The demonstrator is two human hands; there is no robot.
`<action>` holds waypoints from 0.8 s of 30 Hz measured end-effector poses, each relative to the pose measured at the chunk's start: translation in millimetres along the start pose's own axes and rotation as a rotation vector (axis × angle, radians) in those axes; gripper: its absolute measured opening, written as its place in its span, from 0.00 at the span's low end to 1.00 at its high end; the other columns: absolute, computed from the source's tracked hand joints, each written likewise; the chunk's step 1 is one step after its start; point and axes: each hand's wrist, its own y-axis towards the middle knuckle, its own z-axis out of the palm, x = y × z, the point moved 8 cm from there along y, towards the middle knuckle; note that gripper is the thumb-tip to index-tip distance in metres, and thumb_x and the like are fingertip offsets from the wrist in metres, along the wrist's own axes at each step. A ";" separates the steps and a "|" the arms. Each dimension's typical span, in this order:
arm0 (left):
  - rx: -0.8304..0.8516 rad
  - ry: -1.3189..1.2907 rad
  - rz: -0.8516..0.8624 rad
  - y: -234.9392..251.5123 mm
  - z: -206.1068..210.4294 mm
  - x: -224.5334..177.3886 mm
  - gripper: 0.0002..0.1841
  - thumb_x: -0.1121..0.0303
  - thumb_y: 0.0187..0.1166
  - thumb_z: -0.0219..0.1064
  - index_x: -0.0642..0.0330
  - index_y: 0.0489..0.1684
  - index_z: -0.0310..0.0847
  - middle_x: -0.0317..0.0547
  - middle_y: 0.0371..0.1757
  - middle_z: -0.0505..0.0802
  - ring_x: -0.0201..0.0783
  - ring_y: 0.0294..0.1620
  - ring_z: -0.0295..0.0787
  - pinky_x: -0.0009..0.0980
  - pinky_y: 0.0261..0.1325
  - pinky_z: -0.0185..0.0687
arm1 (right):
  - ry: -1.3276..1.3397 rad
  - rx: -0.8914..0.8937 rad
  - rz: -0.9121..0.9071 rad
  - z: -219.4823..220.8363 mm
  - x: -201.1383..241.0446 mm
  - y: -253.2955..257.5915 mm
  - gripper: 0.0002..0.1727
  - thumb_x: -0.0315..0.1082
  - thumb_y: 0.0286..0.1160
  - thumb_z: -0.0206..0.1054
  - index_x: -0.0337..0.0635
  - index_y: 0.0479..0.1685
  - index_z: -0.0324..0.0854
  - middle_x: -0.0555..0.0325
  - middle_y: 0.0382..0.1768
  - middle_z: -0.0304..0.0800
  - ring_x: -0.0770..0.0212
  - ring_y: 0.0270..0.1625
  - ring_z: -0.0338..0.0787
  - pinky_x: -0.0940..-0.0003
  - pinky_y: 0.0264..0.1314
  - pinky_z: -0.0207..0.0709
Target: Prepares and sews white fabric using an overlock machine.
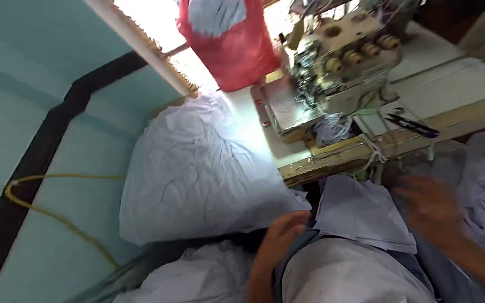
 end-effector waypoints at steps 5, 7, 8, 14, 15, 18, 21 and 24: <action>-0.681 0.033 -0.037 -100.3 -112.3 4.4 0.14 0.74 0.81 0.56 0.68 0.59 0.82 0.40 0.55 0.95 0.34 0.58 0.93 0.36 0.65 0.87 | 0.315 0.233 -0.032 151.6 100.8 36.7 0.17 0.38 0.72 0.72 0.30 0.49 0.87 0.40 0.48 0.94 0.41 0.48 0.95 0.42 0.49 0.86; -0.819 -0.022 -0.074 -119.7 -122.0 7.8 0.14 0.77 0.80 0.55 0.64 0.56 0.83 0.35 0.51 0.96 0.32 0.53 0.94 0.33 0.62 0.89 | 0.363 0.237 0.084 166.9 107.4 44.7 0.21 0.42 0.69 0.75 0.28 0.46 0.86 0.38 0.41 0.92 0.41 0.41 0.94 0.44 0.43 0.85; -0.836 -0.044 -0.085 -121.3 -121.9 10.1 0.14 0.77 0.79 0.54 0.63 0.54 0.84 0.34 0.49 0.97 0.32 0.52 0.95 0.33 0.62 0.89 | 0.375 0.241 0.129 170.6 107.8 47.0 0.20 0.42 0.69 0.75 0.28 0.44 0.87 0.38 0.40 0.92 0.41 0.41 0.93 0.44 0.43 0.84; -0.563 0.139 -0.034 -62.8 -99.1 -1.0 0.13 0.78 0.80 0.57 0.76 0.55 0.83 0.46 0.53 0.95 0.29 0.57 0.92 0.28 0.64 0.86 | 0.276 0.130 0.026 163.0 114.0 42.4 0.15 0.38 0.80 0.65 0.37 0.39 0.93 0.47 0.39 0.97 0.47 0.43 0.97 0.46 0.53 0.86; -0.533 0.243 -0.013 -51.4 -96.5 -9.5 0.14 0.77 0.81 0.57 0.79 0.56 0.83 0.52 0.54 0.94 0.31 0.57 0.91 0.27 0.65 0.85 | 0.233 0.112 -0.015 158.4 116.9 42.0 0.16 0.38 0.83 0.62 0.39 0.42 0.94 0.49 0.39 0.98 0.48 0.43 0.97 0.47 0.56 0.86; -0.560 0.686 0.099 -21.0 -90.5 -35.5 0.14 0.75 0.79 0.62 0.74 0.53 0.89 0.60 0.57 0.94 0.47 0.64 0.90 0.39 0.69 0.81 | 0.198 0.072 -0.075 151.5 120.0 40.9 0.14 0.37 0.80 0.63 0.41 0.39 0.94 0.52 0.32 0.97 0.51 0.37 0.97 0.47 0.59 0.84; -0.617 1.084 0.193 8.8 -86.9 -43.4 0.15 0.67 0.80 0.63 0.65 0.54 0.92 0.64 0.69 0.89 0.74 0.77 0.76 0.67 0.79 0.64 | 0.175 0.022 -0.174 140.4 130.1 43.6 0.14 0.38 0.79 0.64 0.44 0.32 0.93 0.53 0.27 0.89 0.51 0.35 0.91 0.52 0.56 0.82; -0.547 1.137 0.178 30.7 -90.3 -37.3 0.18 0.63 0.84 0.60 0.63 0.59 0.91 0.60 0.69 0.90 0.74 0.78 0.74 0.74 0.78 0.57 | 0.270 0.052 -0.244 122.7 156.8 49.7 0.15 0.37 0.81 0.60 0.46 0.31 0.91 0.52 0.35 0.91 0.51 0.40 0.90 0.55 0.52 0.81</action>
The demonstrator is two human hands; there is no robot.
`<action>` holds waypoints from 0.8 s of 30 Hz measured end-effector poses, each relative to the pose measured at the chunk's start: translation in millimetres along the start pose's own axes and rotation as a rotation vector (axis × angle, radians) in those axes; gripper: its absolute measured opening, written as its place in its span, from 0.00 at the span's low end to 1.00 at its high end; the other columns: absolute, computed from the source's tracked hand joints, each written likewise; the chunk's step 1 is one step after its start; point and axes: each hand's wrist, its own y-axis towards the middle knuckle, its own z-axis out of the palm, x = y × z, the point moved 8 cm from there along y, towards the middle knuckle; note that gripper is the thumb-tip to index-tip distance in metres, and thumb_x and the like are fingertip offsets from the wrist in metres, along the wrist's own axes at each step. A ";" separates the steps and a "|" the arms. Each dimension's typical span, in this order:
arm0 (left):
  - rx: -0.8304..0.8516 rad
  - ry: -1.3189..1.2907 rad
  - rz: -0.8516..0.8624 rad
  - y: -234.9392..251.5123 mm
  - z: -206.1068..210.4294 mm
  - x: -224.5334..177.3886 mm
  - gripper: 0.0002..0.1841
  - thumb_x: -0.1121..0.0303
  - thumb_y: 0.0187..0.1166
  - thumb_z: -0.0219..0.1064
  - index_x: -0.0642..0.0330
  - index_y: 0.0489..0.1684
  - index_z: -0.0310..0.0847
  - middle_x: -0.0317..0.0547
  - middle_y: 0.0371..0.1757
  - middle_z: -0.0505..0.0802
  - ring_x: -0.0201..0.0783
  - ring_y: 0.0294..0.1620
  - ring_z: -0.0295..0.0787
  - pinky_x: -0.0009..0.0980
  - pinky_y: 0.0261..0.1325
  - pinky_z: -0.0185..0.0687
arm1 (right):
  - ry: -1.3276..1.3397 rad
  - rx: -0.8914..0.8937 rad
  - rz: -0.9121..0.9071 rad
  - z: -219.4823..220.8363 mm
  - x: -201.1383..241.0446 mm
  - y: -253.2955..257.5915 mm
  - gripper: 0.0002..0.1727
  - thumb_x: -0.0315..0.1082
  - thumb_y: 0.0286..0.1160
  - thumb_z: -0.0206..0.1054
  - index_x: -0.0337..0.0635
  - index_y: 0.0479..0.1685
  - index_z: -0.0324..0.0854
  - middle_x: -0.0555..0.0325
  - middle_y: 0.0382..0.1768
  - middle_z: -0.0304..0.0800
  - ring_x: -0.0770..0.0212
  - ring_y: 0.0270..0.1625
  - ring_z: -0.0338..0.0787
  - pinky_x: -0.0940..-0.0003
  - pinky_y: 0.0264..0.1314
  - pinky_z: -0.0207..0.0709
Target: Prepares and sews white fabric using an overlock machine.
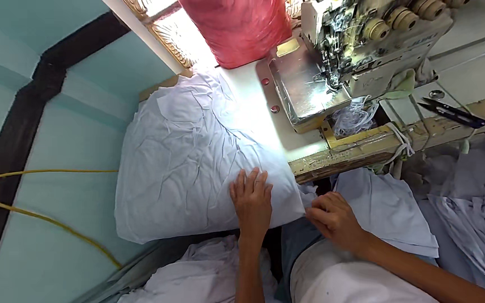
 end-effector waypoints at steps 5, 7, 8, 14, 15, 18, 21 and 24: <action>0.099 -0.224 -0.029 19.0 -27.4 -11.9 0.30 0.49 0.88 0.51 0.65 0.37 0.94 0.52 0.41 0.97 0.50 0.48 0.95 0.49 0.53 0.85 | 0.341 0.085 -0.050 1.4 51.3 35.3 0.10 0.31 0.80 0.58 0.38 0.34 0.83 0.51 0.33 0.91 0.57 0.39 0.92 0.63 0.50 0.82; 0.307 -0.200 -0.078 25.6 -29.0 -14.5 0.27 0.48 0.81 0.63 0.68 0.35 0.92 0.53 0.33 0.95 0.50 0.37 0.94 0.53 0.43 0.84 | 0.442 0.084 -0.094 3.4 70.4 47.6 0.09 0.29 0.79 0.59 0.36 0.34 0.82 0.53 0.24 0.85 0.60 0.28 0.87 0.69 0.37 0.81; 0.421 -0.167 -0.126 27.9 -27.5 -13.8 0.25 0.49 0.77 0.70 0.69 0.34 0.91 0.55 0.32 0.94 0.52 0.37 0.93 0.56 0.44 0.84 | 0.497 0.086 -0.121 4.2 80.3 52.2 0.08 0.29 0.79 0.59 0.36 0.35 0.80 0.54 0.22 0.82 0.62 0.24 0.84 0.71 0.30 0.79; 0.143 0.088 -0.119 35.1 -84.5 -1.2 0.08 0.79 0.76 0.66 0.74 0.39 0.91 0.64 0.39 0.95 0.61 0.42 0.94 0.61 0.47 0.85 | 0.365 -0.008 -0.213 12.1 78.9 95.5 0.12 0.33 0.78 0.60 0.37 0.34 0.87 0.52 0.26 0.90 0.55 0.31 0.91 0.61 0.38 0.83; 0.019 0.057 -0.127 33.4 -100.2 3.4 0.09 0.81 0.76 0.63 0.73 0.43 0.91 0.63 0.43 0.95 0.58 0.45 0.95 0.57 0.50 0.86 | 0.226 -0.043 -0.158 19.5 62.1 108.1 0.14 0.37 0.76 0.64 0.35 0.38 0.88 0.48 0.32 0.93 0.50 0.36 0.94 0.56 0.40 0.85; -0.212 -0.139 -0.194 27.4 -127.0 12.5 0.15 0.83 0.77 0.52 0.74 0.50 0.87 0.55 0.45 0.93 0.35 0.49 0.90 0.30 0.57 0.82 | 0.024 -0.008 0.001 58.5 20.4 135.2 0.24 0.50 0.64 0.76 0.33 0.39 0.86 0.43 0.37 0.88 0.42 0.38 0.90 0.47 0.36 0.79; -0.318 -0.258 -0.162 32.5 -128.3 9.5 0.15 0.80 0.80 0.52 0.72 0.50 0.87 0.47 0.43 0.93 0.18 0.45 0.86 0.14 0.51 0.77 | 0.071 0.132 0.011 75.6 33.8 137.6 0.12 0.35 0.68 0.70 0.31 0.28 0.86 0.41 0.26 0.88 0.40 0.32 0.90 0.42 0.39 0.77; -0.394 -0.237 -0.113 42.2 -129.8 0.5 0.09 0.74 0.80 0.62 0.69 0.44 0.89 0.39 0.32 0.90 0.13 0.30 0.78 0.10 0.36 0.70 | 0.301 0.136 0.095 53.0 36.8 140.0 0.11 0.28 0.67 0.66 0.30 0.20 0.81 0.45 0.19 0.82 0.47 0.25 0.85 0.49 0.29 0.72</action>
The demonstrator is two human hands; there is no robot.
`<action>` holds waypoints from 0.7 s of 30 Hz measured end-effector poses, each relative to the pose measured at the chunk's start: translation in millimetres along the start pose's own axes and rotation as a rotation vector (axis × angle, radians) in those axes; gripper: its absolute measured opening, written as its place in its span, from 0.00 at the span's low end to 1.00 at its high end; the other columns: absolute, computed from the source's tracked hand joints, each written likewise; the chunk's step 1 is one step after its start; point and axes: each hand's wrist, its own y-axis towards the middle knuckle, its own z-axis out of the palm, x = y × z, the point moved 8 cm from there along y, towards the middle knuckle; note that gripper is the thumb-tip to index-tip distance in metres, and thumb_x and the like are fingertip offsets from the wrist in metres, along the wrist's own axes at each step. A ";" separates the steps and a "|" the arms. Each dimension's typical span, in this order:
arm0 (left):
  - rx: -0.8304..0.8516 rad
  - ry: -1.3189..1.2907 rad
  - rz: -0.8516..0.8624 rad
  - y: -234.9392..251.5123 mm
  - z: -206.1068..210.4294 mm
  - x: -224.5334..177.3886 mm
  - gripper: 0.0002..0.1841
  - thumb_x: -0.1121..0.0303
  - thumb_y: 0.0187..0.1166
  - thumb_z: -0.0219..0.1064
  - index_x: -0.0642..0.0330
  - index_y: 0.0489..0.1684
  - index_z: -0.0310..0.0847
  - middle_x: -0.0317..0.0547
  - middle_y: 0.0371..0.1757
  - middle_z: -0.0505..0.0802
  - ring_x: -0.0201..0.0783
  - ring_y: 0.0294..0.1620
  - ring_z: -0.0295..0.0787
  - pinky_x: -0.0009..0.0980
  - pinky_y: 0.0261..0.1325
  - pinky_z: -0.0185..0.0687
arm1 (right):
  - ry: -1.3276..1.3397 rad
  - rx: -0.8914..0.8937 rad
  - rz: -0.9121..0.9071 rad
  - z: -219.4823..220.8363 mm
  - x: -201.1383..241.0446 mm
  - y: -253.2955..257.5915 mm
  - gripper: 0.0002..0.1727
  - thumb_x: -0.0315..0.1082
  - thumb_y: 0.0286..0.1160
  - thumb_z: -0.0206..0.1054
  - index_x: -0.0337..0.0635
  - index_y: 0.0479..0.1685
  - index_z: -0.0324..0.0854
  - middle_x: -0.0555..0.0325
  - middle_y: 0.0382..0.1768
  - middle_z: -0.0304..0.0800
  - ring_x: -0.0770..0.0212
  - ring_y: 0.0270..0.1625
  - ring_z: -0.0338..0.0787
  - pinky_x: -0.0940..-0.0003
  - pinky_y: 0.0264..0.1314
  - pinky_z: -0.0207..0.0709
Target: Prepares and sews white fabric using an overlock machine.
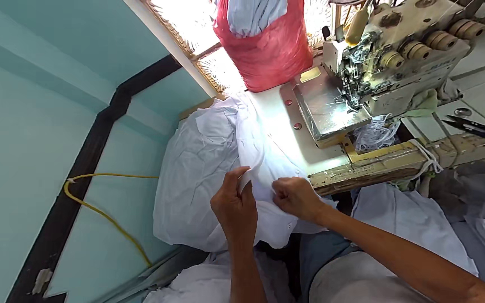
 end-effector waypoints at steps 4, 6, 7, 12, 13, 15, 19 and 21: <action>-0.030 0.183 0.025 6.2 0.1 -16.0 0.06 0.77 0.67 0.71 0.64 0.38 0.89 0.43 0.27 0.90 0.30 0.25 0.81 0.29 0.31 0.72 | 0.024 -0.288 0.095 -93.5 -14.0 9.8 0.13 0.25 0.64 0.70 0.37 0.16 0.72 0.56 0.13 0.70 0.61 0.17 0.71 0.63 0.20 0.63; 0.026 0.272 0.041 0.9 4.7 -14.8 0.11 0.81 0.61 0.71 0.66 0.41 0.89 0.53 0.37 0.89 0.47 0.35 0.85 0.44 0.37 0.77 | -0.121 -0.333 0.157 -137.0 -20.3 8.4 0.12 0.28 0.68 0.70 0.39 0.22 0.71 0.55 0.14 0.70 0.59 0.15 0.70 0.62 0.17 0.60; 0.083 0.292 0.035 -4.8 9.5 -10.3 0.15 0.83 0.59 0.72 0.68 0.46 0.89 0.59 0.45 0.88 0.55 0.43 0.86 0.50 0.43 0.81 | -0.197 -0.295 0.190 -147.1 -25.1 7.5 0.09 0.28 0.68 0.70 0.39 0.27 0.74 0.52 0.17 0.74 0.54 0.18 0.74 0.57 0.17 0.63; 0.130 0.288 0.013 -45.4 32.4 -12.0 0.13 0.84 0.57 0.72 0.72 0.42 0.89 0.61 0.39 0.92 0.52 0.33 0.91 0.43 0.34 0.85 | -0.349 -0.055 0.047 -102.8 -37.8 -17.0 0.38 0.49 0.59 0.81 0.34 0.69 0.81 0.34 0.71 0.82 0.32 0.70 0.83 0.31 0.67 0.74; 0.097 0.266 0.021 -52.0 33.0 -18.6 0.12 0.83 0.57 0.71 0.72 0.40 0.89 0.59 0.36 0.91 0.47 0.29 0.89 0.37 0.30 0.83 | -0.368 -0.100 -0.022 -90.0 -31.8 -21.7 0.38 0.53 0.61 0.78 0.34 0.68 0.82 0.35 0.73 0.81 0.33 0.72 0.82 0.32 0.70 0.72; 0.014 0.237 0.050 -59.1 27.1 -32.5 0.10 0.81 0.57 0.69 0.72 0.37 0.87 0.56 0.32 0.89 0.40 0.27 0.84 0.27 0.29 0.78 | -0.406 -0.243 -0.137 -73.1 -16.8 -22.9 0.29 0.50 0.64 0.75 0.35 0.57 0.85 0.37 0.66 0.86 0.36 0.67 0.86 0.35 0.69 0.73; -0.124 0.229 0.108 -62.8 3.8 -49.0 0.07 0.80 0.61 0.67 0.72 0.34 0.83 0.55 0.37 0.85 0.31 0.32 0.80 0.15 0.32 0.72 | -0.463 -0.419 -0.192 -76.0 -10.0 -4.7 0.14 0.30 0.55 0.74 0.33 0.40 0.85 0.40 0.43 0.91 0.40 0.43 0.91 0.46 0.46 0.80; -0.151 0.271 0.125 -63.8 -3.6 -45.2 0.06 0.80 0.62 0.66 0.71 0.34 0.83 0.56 0.41 0.83 0.32 0.36 0.80 0.13 0.36 0.73 | -0.393 -0.420 -0.174 -91.4 -14.7 1.5 0.08 0.23 0.57 0.71 0.31 0.36 0.85 0.39 0.37 0.90 0.41 0.37 0.91 0.47 0.36 0.81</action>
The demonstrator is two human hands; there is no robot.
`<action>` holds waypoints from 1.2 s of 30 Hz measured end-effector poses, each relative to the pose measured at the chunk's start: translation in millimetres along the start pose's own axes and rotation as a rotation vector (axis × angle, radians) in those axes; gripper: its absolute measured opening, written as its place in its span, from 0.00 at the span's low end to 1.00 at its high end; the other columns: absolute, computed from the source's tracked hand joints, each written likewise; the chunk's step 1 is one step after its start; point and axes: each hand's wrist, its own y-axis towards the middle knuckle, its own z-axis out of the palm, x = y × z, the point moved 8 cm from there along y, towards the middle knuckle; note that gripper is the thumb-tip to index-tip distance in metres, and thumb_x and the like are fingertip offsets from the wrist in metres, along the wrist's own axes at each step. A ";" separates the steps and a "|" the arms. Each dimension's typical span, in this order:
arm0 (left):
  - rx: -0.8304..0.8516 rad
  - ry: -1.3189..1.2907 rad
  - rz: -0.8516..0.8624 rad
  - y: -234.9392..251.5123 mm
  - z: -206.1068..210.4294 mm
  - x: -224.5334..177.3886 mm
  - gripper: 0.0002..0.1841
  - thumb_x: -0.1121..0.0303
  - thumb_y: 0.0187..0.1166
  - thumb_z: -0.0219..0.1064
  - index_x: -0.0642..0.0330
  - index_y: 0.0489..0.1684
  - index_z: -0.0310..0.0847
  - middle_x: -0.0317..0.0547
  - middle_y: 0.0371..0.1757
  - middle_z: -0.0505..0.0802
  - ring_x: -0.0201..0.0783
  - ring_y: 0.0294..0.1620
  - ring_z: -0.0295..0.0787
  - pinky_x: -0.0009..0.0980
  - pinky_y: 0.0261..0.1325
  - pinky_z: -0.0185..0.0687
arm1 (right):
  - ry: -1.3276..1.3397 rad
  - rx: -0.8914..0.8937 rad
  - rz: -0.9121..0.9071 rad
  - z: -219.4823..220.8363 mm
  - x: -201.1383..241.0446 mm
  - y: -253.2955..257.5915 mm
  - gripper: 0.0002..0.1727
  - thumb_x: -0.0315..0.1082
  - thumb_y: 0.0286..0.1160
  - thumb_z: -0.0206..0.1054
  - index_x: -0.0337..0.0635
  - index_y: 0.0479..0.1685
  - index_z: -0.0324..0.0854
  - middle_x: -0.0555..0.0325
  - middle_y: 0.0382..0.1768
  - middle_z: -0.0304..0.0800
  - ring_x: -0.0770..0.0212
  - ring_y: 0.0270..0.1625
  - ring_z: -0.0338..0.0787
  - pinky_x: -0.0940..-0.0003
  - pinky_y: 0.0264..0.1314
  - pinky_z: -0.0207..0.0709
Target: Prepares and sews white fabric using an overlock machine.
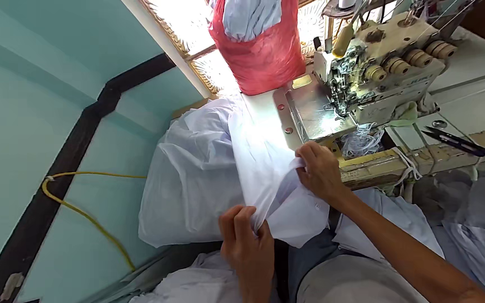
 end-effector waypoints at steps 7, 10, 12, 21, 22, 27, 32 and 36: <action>0.178 -0.439 -0.122 -31.5 23.6 46.0 0.07 0.71 0.75 0.69 0.63 0.35 0.92 0.45 0.48 0.94 0.35 0.62 0.86 0.26 0.69 0.77 | 0.560 0.255 0.144 -1.6 -37.3 -6.5 0.07 0.27 0.74 0.69 0.37 0.42 0.93 0.56 0.41 0.96 0.68 0.45 0.93 0.71 0.54 0.85; 0.200 -1.098 -0.341 -35.0 42.5 55.4 0.07 0.66 0.82 0.68 0.49 0.43 0.94 0.35 0.57 0.96 0.35 0.71 0.87 0.34 0.78 0.78 | 1.004 0.387 0.446 29.5 -46.0 -28.5 0.10 0.27 0.83 0.59 0.39 0.45 0.88 0.62 0.47 0.93 0.74 0.51 0.89 0.75 0.57 0.83; 0.140 -1.377 -0.552 -34.1 51.7 60.9 0.09 0.65 0.84 0.64 0.45 0.45 0.93 0.32 0.49 0.98 0.28 0.58 0.93 0.28 0.65 0.87 | 1.195 0.496 0.580 43.3 -36.7 -37.1 0.12 0.30 0.85 0.54 0.46 0.39 0.85 0.68 0.41 0.92 0.78 0.44 0.88 0.79 0.50 0.82; 0.120 -0.193 -0.269 -18.1 56.4 74.9 0.10 0.75 0.81 0.63 0.75 0.41 0.88 0.49 0.32 0.93 0.31 0.34 0.89 0.27 0.44 0.83 | 0.831 0.772 0.420 49.1 -27.7 -27.9 0.12 0.29 0.89 0.55 0.35 0.40 0.82 0.61 0.30 0.81 0.75 0.34 0.79 0.79 0.42 0.74; 0.142 -0.038 -0.194 -28.2 68.3 76.7 0.11 0.73 0.79 0.66 0.76 0.40 0.90 0.59 0.35 0.95 0.47 0.36 0.93 0.45 0.48 0.83 | 0.649 0.782 0.335 54.1 -28.2 -32.8 0.11 0.29 0.87 0.58 0.32 0.45 0.84 0.53 0.33 0.86 0.65 0.36 0.82 0.68 0.45 0.76; 0.224 0.132 -0.122 -42.2 85.2 83.4 0.20 0.66 0.78 0.68 0.76 0.59 0.85 0.77 0.61 0.88 0.76 0.65 0.83 0.70 0.70 0.68 | 0.248 0.578 0.133 40.8 -20.1 -46.8 0.18 0.33 0.79 0.68 0.34 0.64 0.84 0.38 0.62 0.88 0.39 0.61 0.89 0.42 0.63 0.80; 0.237 -0.174 -0.008 -39.9 55.6 11.4 0.20 0.65 0.80 0.68 0.78 0.59 0.82 0.76 0.65 0.84 0.60 0.72 0.78 0.42 0.78 0.68 | 0.093 0.420 0.244 -79.6 -58.0 -77.3 0.18 0.31 0.77 0.70 0.36 0.65 0.85 0.46 0.65 0.89 0.49 0.67 0.89 0.51 0.70 0.81; 0.641 -0.736 0.104 -89.4 116.8 -76.1 0.09 0.74 0.78 0.65 0.68 0.39 0.91 0.53 0.44 0.95 0.39 0.51 0.92 0.30 0.60 0.85 | 0.027 0.619 0.569 -143.1 -94.5 -174.1 0.12 0.15 0.71 0.59 0.33 0.40 0.90 0.45 0.41 0.92 0.48 0.46 0.92 0.48 0.51 0.86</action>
